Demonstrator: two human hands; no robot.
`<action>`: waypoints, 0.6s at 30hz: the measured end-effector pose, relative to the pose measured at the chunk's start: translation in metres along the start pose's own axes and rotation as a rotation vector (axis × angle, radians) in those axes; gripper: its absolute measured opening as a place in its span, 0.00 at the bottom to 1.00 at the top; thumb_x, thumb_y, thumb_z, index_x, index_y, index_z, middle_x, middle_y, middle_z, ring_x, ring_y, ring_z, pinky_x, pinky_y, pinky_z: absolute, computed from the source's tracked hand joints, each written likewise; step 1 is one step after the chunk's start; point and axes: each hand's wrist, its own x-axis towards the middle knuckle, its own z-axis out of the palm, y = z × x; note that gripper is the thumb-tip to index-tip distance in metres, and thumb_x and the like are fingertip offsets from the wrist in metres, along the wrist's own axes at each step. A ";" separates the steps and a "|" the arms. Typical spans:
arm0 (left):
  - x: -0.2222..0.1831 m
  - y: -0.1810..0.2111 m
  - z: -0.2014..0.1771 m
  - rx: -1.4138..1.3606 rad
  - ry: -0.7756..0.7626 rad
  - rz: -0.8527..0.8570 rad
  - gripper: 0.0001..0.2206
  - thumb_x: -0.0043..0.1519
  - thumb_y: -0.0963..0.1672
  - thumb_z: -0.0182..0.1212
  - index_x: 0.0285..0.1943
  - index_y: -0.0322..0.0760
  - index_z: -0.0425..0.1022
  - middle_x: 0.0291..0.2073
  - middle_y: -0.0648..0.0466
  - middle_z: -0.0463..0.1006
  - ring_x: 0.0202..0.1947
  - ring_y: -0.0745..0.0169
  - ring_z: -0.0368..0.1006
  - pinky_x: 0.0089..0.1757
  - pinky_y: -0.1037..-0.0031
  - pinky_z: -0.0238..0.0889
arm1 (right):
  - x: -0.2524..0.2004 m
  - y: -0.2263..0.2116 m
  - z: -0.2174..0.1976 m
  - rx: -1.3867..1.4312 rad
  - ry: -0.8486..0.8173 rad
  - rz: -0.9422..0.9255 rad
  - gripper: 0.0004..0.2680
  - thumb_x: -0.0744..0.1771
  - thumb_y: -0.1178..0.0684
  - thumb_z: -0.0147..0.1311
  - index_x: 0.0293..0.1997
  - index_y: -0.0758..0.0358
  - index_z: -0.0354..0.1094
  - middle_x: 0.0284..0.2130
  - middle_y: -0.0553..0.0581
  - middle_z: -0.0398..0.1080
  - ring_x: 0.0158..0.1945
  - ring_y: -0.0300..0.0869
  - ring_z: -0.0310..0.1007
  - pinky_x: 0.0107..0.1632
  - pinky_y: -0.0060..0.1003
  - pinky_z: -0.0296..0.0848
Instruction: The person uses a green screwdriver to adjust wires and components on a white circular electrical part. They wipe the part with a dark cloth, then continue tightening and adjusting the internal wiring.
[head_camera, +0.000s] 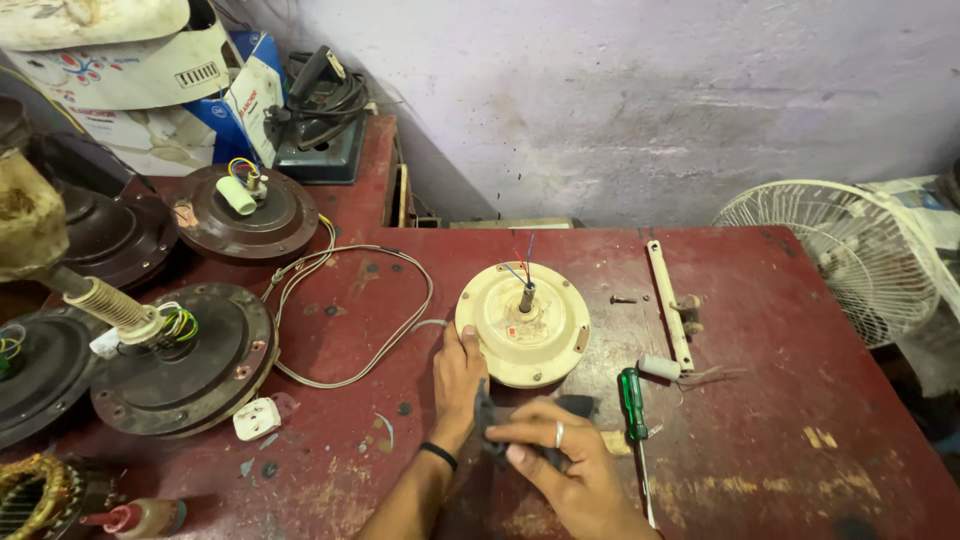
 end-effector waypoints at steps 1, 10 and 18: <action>-0.001 0.001 0.000 0.013 0.001 0.009 0.19 0.69 0.51 0.42 0.54 0.32 0.70 0.38 0.31 0.79 0.43 0.25 0.73 0.41 0.46 0.63 | -0.004 -0.001 0.000 0.074 -0.023 0.016 0.08 0.65 0.61 0.59 0.46 0.67 0.81 0.39 0.58 0.76 0.45 0.42 0.76 0.50 0.35 0.72; -0.003 0.001 0.001 -0.046 0.041 0.120 0.17 0.68 0.49 0.45 0.54 0.32 0.71 0.39 0.33 0.81 0.43 0.28 0.75 0.41 0.48 0.65 | -0.007 0.006 -0.058 -0.378 0.263 0.524 0.17 0.62 0.51 0.60 0.58 0.56 0.74 0.41 0.57 0.84 0.44 0.41 0.82 0.49 0.39 0.78; -0.004 0.001 0.004 -0.012 0.060 0.099 0.17 0.68 0.49 0.46 0.55 0.31 0.72 0.39 0.32 0.81 0.44 0.28 0.76 0.41 0.48 0.66 | -0.011 0.035 -0.116 -0.874 0.036 0.916 0.25 0.62 0.42 0.64 0.67 0.53 0.63 0.42 0.62 0.81 0.47 0.50 0.81 0.53 0.44 0.76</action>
